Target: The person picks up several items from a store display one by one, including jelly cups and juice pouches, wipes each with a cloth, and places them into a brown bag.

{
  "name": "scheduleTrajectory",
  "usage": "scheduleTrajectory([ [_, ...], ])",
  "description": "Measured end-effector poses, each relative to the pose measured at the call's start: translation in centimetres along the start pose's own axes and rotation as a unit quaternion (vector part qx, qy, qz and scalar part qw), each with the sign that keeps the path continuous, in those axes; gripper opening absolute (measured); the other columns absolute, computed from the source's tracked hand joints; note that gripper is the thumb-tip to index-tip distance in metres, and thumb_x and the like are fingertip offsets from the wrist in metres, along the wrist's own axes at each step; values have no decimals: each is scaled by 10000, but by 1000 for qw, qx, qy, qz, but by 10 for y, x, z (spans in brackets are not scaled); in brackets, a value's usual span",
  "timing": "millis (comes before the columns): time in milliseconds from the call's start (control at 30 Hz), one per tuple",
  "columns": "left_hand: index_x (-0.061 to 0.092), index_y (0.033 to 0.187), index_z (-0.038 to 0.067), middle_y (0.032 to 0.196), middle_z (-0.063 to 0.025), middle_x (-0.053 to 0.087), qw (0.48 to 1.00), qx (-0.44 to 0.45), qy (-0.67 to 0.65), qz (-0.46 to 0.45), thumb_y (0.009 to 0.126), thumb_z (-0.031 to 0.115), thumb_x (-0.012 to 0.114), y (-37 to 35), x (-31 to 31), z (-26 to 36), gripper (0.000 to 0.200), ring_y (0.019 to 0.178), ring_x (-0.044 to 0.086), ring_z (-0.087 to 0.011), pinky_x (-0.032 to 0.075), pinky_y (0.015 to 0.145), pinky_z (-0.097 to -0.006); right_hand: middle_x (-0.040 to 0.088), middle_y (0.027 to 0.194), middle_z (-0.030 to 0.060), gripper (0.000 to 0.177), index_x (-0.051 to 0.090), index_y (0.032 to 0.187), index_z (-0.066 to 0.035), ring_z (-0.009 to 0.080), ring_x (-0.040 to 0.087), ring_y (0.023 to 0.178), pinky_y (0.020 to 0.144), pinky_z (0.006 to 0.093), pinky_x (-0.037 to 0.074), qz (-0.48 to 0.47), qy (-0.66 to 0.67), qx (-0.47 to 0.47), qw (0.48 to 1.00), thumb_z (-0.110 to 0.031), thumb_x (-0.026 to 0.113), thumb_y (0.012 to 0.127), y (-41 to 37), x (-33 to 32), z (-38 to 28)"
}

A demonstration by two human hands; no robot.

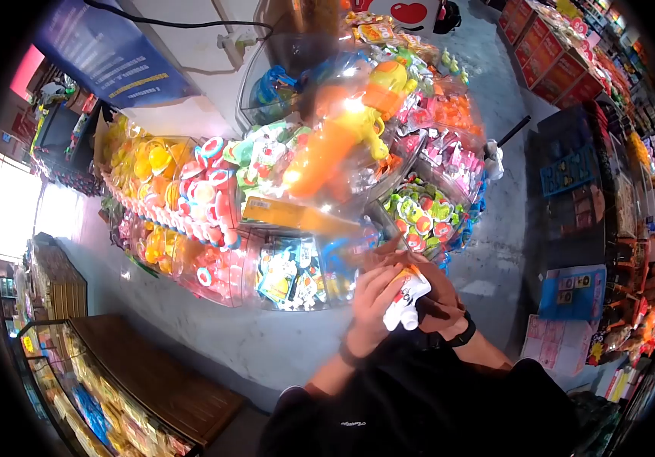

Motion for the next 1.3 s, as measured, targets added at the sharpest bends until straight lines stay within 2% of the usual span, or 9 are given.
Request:
scheduleTrajectory([
  [167,590,1094,17,1087,-145,622,998,-51,-11,-20,659,-18,681,-11,14,-22,446,964,582,-339,474,823,-403,522,1224,153,433,463,1255,5,225,526,1123,942,337,431,-43,-197,59,978,-110,586,857,-10,-36,22],
  [333,651,992,30,979,-129,650,993,-98,-23,-57,807,17,591,-6,28,-41,195,882,603,-301,461,773,-365,603,1062,88,272,566,1080,6,150,586,969,816,286,485,161,17,175,971,-100,624,837,-22,-48,41],
  [400,625,1031,25,990,-139,640,994,-100,-16,-42,779,-7,586,4,27,-48,257,918,592,-316,456,799,-373,612,927,102,235,606,931,2,232,596,868,721,343,487,68,-326,180,926,-115,670,737,6,-50,5],
  [467,578,1105,14,1016,-161,625,994,-105,-5,-24,711,-69,595,7,30,-67,403,963,576,-339,453,827,-393,599,855,124,226,615,869,-5,295,579,827,687,377,477,-89,-653,128,741,-122,681,687,27,-48,-24],
  [500,578,1102,17,995,-165,625,996,-89,13,-23,730,-65,591,14,31,-76,382,928,584,-337,458,812,-384,560,750,157,272,592,890,-19,371,533,776,645,418,455,9,-606,9,796,-134,677,658,16,-57,-18],
  [800,618,1026,68,992,-123,627,979,-157,128,-30,777,68,584,75,92,-147,252,943,570,-300,432,838,-406,576,776,148,303,508,843,-32,358,559,706,615,399,460,146,-589,-23,795,-234,708,738,13,-116,-24],
  [1000,615,927,87,911,-68,621,920,-72,382,-42,724,55,568,90,116,-195,210,949,561,-243,414,813,-388,574,784,126,301,510,844,-39,346,539,695,619,361,439,287,-54,155,944,-205,721,709,10,-201,-8],
  [1133,619,890,100,901,-37,624,911,-52,407,-35,731,37,552,90,129,-200,184,937,562,-221,402,820,-365,555,785,122,265,511,847,-44,335,532,746,655,363,426,175,-478,6,861,-168,699,709,21,-243,-33],
  [1300,628,952,96,928,-27,623,882,-68,464,-50,737,43,578,93,138,-186,227,939,554,-225,412,814,-365,539,826,111,247,514,885,-45,298,518,787,692,355,414,202,-353,46,912,-155,676,736,21,-294,-12],
])
Point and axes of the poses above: each hand's wrist, its own y-axis towards the middle knuckle, its own x-axis out of the palm, z = x × y, the point moved 3 cm from there along y, towards the middle knuckle
